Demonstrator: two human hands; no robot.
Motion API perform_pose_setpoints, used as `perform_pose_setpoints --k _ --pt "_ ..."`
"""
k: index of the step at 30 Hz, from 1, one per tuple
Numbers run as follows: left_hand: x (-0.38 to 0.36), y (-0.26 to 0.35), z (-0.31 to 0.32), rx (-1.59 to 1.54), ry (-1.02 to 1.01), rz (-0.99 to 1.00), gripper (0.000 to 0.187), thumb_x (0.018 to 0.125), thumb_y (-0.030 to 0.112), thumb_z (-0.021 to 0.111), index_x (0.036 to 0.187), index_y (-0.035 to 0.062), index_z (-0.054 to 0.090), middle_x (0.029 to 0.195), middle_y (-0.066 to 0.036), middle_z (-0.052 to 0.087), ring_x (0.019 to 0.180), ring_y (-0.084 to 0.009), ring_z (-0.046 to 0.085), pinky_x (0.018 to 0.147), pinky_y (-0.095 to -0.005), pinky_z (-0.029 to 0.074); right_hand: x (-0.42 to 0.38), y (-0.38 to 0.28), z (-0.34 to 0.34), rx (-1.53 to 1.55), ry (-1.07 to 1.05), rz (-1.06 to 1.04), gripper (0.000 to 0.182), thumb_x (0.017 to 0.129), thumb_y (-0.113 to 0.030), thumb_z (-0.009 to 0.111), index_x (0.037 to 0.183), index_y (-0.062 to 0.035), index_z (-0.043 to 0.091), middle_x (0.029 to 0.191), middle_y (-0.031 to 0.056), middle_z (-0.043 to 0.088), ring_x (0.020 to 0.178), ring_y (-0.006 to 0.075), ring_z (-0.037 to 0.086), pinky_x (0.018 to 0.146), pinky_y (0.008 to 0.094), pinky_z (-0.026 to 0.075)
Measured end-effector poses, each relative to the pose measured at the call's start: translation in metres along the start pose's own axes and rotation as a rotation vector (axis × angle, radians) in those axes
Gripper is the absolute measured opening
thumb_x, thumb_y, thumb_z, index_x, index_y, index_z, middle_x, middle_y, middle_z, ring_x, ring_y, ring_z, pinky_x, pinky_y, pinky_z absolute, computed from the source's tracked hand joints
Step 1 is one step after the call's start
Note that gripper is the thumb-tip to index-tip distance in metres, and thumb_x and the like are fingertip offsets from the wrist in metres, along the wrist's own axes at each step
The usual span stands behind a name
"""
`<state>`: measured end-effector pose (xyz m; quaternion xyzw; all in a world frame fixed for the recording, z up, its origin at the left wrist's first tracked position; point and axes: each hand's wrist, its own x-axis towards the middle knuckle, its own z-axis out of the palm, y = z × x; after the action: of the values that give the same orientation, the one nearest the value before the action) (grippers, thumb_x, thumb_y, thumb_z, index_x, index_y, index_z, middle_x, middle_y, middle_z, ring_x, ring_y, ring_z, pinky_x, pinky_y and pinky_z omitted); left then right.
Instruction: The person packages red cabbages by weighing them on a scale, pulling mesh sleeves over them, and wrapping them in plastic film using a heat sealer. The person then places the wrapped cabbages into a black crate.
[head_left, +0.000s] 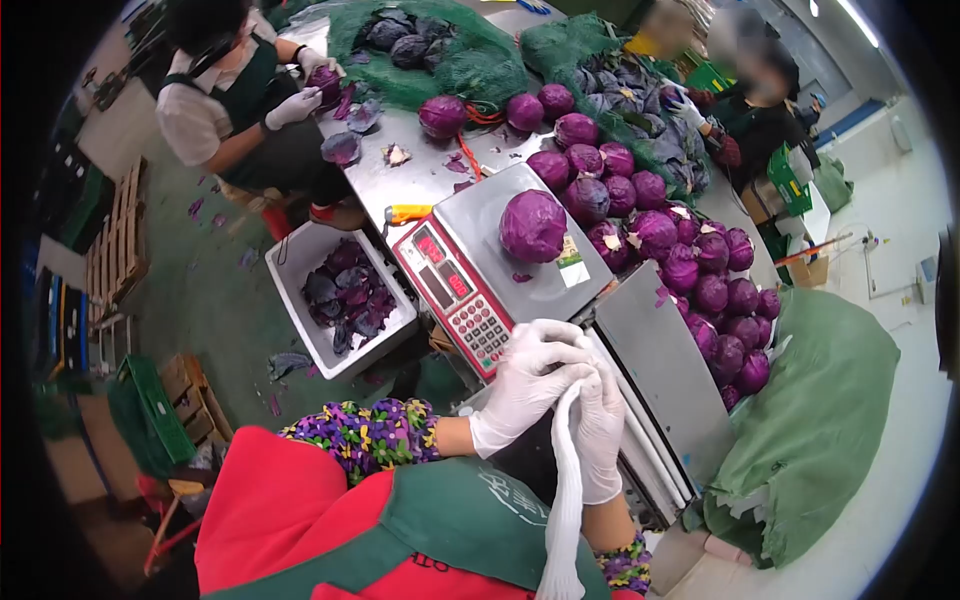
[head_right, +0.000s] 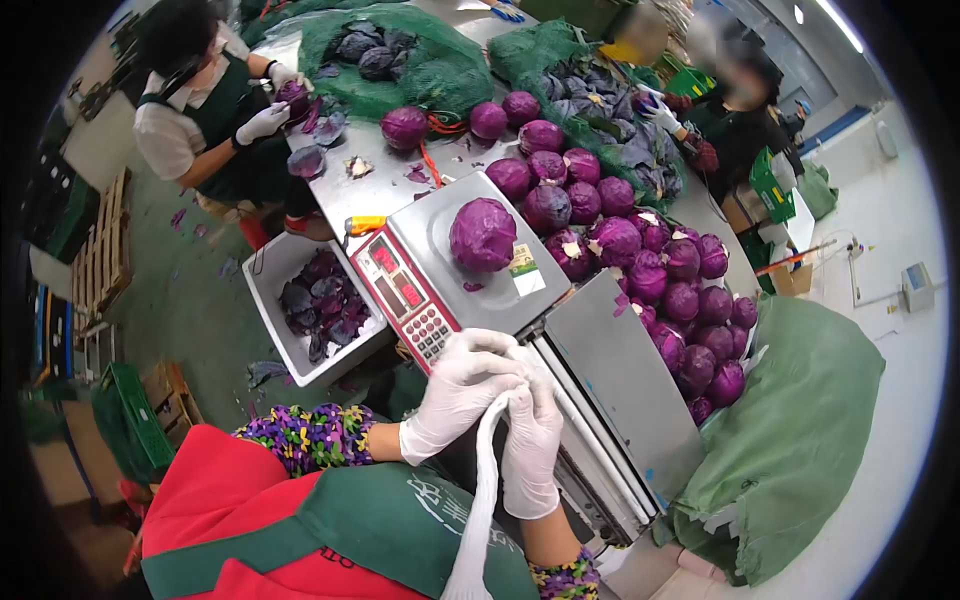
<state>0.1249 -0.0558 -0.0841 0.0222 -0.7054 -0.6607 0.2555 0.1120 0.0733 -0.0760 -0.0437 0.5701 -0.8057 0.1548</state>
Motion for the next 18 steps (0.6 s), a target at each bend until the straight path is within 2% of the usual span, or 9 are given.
perform_pose_setpoints --k 1,3,5,9,11,13,15,16,18 --pt "0.008 -0.002 -0.012 0.084 0.018 0.098 0.003 0.087 0.004 0.067 0.091 0.0032 0.068 0.114 -0.011 0.062 0.106 -0.0196 0.056 0.091 -0.029 0.046 0.008 0.005 0.014 0.06 0.012 0.014 0.033 0.095 -0.017 0.062 0.122 0.0026 0.057 0.121 0.0092 0.058 0.109 0.0138 0.055 0.096 0.0289 0.044" --pt "0.022 -0.017 -0.021 -0.43 0.105 -0.112 0.004 0.094 0.005 0.059 0.095 0.0012 0.059 0.11 -0.014 0.063 0.104 -0.0174 0.057 0.091 -0.0289 0.045 0.03 0.033 0.022 -0.116 0.145 -0.089 0.024 0.094 -0.014 0.064 0.111 0.0012 0.057 0.111 0.0085 0.06 0.1 0.0134 0.058 0.09 0.0289 0.048" --pt "0.043 -0.025 -0.047 -0.399 0.043 -0.377 0.018 0.103 0.016 0.047 0.094 0.0017 0.052 0.098 -0.01 0.063 0.089 -0.0126 0.06 0.081 -0.0284 0.049 0.044 0.023 0.04 -0.276 0.099 -0.034 0.021 0.096 -0.019 0.061 0.105 -0.0006 0.054 0.105 0.0091 0.062 0.098 0.0143 0.059 0.088 0.0294 0.049" --pt "0.08 -0.04 -0.086 -0.88 -0.163 -0.784 0.03 0.102 0.034 0.049 0.102 0.0048 0.055 0.092 -0.005 0.062 0.076 -0.0102 0.059 0.071 -0.0262 0.05 0.079 0.002 0.055 0.352 0.232 0.145 0.024 0.103 -0.027 0.045 0.101 -0.0039 0.053 0.087 0.0075 0.061 0.08 0.019 0.064 0.075 0.0341 0.055" --pt "0.1 -0.047 -0.116 -0.831 -0.986 -1.002 0.036 0.097 0.037 0.058 0.111 0.0046 0.057 0.088 -0.002 0.063 0.074 -0.0081 0.06 0.063 -0.0233 0.05 0.102 -0.027 0.059 0.412 0.354 0.278 0.024 0.102 -0.027 0.047 0.107 -0.0036 0.054 0.084 0.0052 0.058 0.078 0.0171 0.063 0.074 0.0339 0.055" --pt "0.117 -0.04 -0.12 -0.308 -0.979 -0.95 0.024 0.091 0.018 0.063 0.11 0.0036 0.062 0.091 -0.003 0.068 0.084 -0.0085 0.063 0.07 -0.0232 0.051 0.125 -0.029 0.031 -0.036 0.039 0.308 0.032 0.098 -0.028 0.054 0.118 -0.0023 0.055 0.08 0.0035 0.057 0.077 0.0131 0.061 0.073 0.0303 0.052" --pt "0.139 -0.108 -0.128 -0.184 -0.66 -0.462 0.025 0.086 0.024 0.069 0.104 0.0071 0.065 0.081 -0.003 0.069 0.075 -0.0156 0.065 0.069 -0.0313 0.051 0.143 -0.036 0.042 -0.999 -0.219 0.295 0.045 0.093 -0.033 0.06 0.126 -0.003 0.054 0.088 0.0054 0.062 0.08 0.0121 0.062 0.072 0.0302 0.051" --pt "0.166 -0.114 -0.128 0.075 -0.429 -0.301 0.027 0.086 0.023 0.069 0.107 0.0071 0.063 0.081 -0.007 0.069 0.074 -0.0167 0.066 0.068 -0.0311 0.052 0.167 -0.001 0.011 -1.173 -0.236 -0.034 0.046 0.09 -0.039 0.063 0.121 -0.0044 0.061 0.087 0.0066 0.065 0.078 0.011 0.06 0.07 0.0317 0.049" --pt "0.222 -0.124 -0.126 0.551 -0.162 -0.146 0.027 0.088 0.026 0.065 0.109 0.0092 0.063 0.08 -0.014 0.069 0.074 -0.0242 0.068 0.068 -0.0356 0.053 0.214 -0.003 0.023 -1.002 0.014 0.191 0.039 0.092 -0.038 0.058 0.092 -0.0009 0.07 0.071 0.0111 0.064 0.07 0.0155 0.061 0.067 0.0361 0.049"
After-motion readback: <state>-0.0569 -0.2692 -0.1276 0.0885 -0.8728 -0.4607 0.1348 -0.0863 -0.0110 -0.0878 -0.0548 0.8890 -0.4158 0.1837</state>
